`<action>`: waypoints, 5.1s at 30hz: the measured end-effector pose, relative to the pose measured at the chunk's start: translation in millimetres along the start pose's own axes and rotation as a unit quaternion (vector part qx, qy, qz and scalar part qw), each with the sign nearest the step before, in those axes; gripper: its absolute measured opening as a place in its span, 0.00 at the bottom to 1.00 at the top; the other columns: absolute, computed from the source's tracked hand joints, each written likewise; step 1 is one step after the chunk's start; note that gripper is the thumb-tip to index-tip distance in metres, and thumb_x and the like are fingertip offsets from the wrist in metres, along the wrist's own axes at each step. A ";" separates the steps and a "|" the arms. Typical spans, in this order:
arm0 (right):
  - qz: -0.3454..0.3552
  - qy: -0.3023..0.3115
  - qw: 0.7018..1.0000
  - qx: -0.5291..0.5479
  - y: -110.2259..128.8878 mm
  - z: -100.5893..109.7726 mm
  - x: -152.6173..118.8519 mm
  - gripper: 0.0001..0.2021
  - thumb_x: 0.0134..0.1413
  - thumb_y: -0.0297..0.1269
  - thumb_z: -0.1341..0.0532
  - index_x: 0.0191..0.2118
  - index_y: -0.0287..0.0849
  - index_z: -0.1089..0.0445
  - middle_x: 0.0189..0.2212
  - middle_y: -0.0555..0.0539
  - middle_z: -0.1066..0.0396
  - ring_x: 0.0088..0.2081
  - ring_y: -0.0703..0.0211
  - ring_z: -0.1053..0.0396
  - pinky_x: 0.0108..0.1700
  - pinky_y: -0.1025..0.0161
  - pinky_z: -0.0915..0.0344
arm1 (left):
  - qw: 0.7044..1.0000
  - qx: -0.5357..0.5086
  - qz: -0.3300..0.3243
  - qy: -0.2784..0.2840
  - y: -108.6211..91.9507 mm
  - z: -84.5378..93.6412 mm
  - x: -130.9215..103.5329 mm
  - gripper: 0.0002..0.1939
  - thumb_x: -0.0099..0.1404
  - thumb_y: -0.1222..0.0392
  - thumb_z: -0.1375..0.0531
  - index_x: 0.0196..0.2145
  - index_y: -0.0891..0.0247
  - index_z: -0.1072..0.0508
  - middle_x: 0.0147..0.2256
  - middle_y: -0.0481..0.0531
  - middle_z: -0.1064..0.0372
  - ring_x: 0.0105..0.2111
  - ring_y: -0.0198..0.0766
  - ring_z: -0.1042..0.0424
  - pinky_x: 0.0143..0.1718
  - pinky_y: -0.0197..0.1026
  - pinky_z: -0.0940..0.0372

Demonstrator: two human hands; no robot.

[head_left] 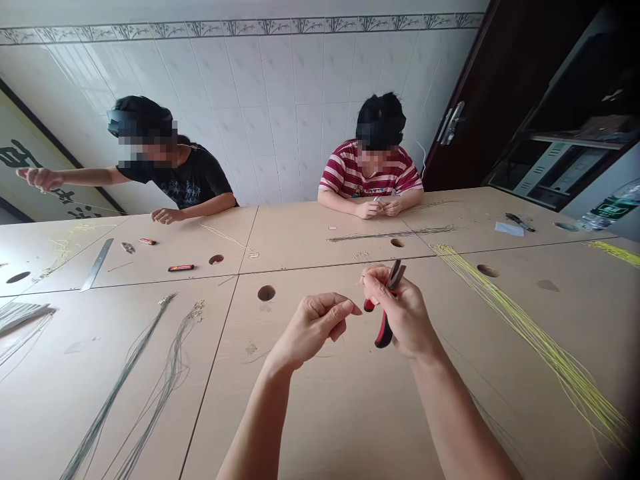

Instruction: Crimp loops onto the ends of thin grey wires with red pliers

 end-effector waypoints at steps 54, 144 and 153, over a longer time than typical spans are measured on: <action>-0.087 0.133 0.985 0.063 1.6 -26.1 -16.7 0.13 0.58 0.46 0.38 0.30 0.43 0.34 0.28 0.52 0.34 0.25 0.67 0.46 0.28 0.64 0.43 | 0.789 -0.486 -0.252 -0.278 -19.7 47.0 -1.1 0.20 0.76 0.61 0.56 0.37 0.63 0.25 0.39 0.50 0.24 0.41 0.26 0.25 0.48 0.29 0.33; 0.213 0.018 0.958 -0.192 8.5 -30.6 -21.1 0.05 0.65 0.34 0.45 0.34 0.45 0.38 0.42 0.47 0.28 0.31 0.66 0.32 0.25 0.69 0.36 | 0.970 -0.053 -0.102 -0.215 -2.7 -6.8 -5.4 0.08 0.65 0.58 0.42 0.29 0.63 0.32 0.17 0.39 0.54 0.19 0.27 0.58 0.19 0.33 0.59; 0.257 0.011 0.942 -0.216 5.0 -28.6 -19.7 0.04 0.64 0.31 0.45 0.36 0.46 0.38 0.41 0.47 0.28 0.31 0.65 0.32 0.28 0.67 0.37 | 0.971 -0.069 -0.091 -0.209 -2.4 -7.3 -6.1 0.08 0.64 0.56 0.40 0.29 0.63 0.32 0.16 0.38 0.56 0.18 0.27 0.61 0.18 0.33 0.62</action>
Point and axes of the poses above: each hand's wrist, its own x-axis towards the middle knuckle, its own z-axis out of the back of the hand, y = z × x, the point moved 2 cm from there along x, towards the middle knuckle
